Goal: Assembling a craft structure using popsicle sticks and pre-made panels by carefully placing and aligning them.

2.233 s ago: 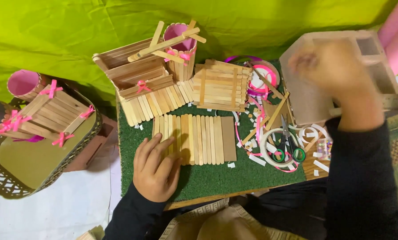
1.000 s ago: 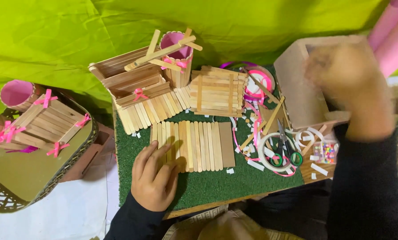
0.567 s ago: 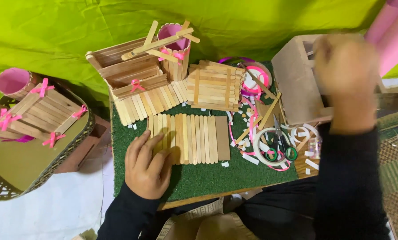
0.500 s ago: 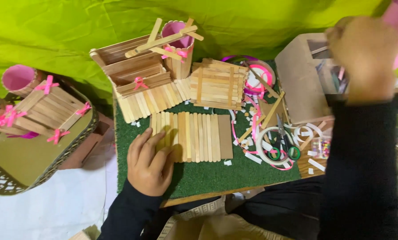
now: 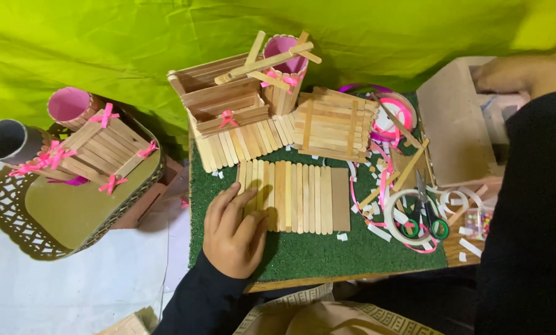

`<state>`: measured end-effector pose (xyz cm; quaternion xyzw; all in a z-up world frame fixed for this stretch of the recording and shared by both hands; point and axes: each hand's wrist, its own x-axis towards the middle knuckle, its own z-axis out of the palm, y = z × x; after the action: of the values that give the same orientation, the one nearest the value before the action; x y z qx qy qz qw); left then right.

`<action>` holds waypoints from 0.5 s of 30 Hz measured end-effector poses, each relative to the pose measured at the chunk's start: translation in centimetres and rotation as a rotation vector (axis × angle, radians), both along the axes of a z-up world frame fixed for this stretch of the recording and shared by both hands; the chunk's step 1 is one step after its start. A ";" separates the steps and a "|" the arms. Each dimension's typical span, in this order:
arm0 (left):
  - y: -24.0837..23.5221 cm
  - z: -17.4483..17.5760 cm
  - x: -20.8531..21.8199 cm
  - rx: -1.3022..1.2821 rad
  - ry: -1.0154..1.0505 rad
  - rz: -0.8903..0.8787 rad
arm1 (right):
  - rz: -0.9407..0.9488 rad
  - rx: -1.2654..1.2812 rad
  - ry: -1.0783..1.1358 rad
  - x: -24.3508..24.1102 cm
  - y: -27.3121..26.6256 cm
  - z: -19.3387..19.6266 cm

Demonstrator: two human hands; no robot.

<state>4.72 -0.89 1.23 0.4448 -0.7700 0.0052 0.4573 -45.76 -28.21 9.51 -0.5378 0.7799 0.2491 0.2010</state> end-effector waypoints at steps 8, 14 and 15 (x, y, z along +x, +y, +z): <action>0.1 -0.3 0.1 0.017 -0.001 -0.013 | 0.056 0.041 -0.021 -11.0 -0.1 -1.9; 0.0 -0.2 0.2 0.013 0.004 -0.021 | 0.091 0.062 -0.049 -9.5 -4.4 -6.5; 0.0 -0.2 0.2 0.015 0.002 -0.032 | 0.092 0.069 -0.054 -8.6 -5.3 -6.2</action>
<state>4.92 -0.93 0.98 0.4358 -0.7768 -0.0086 0.4546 -54.37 -33.48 3.32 -0.5724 0.7396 0.2703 0.2286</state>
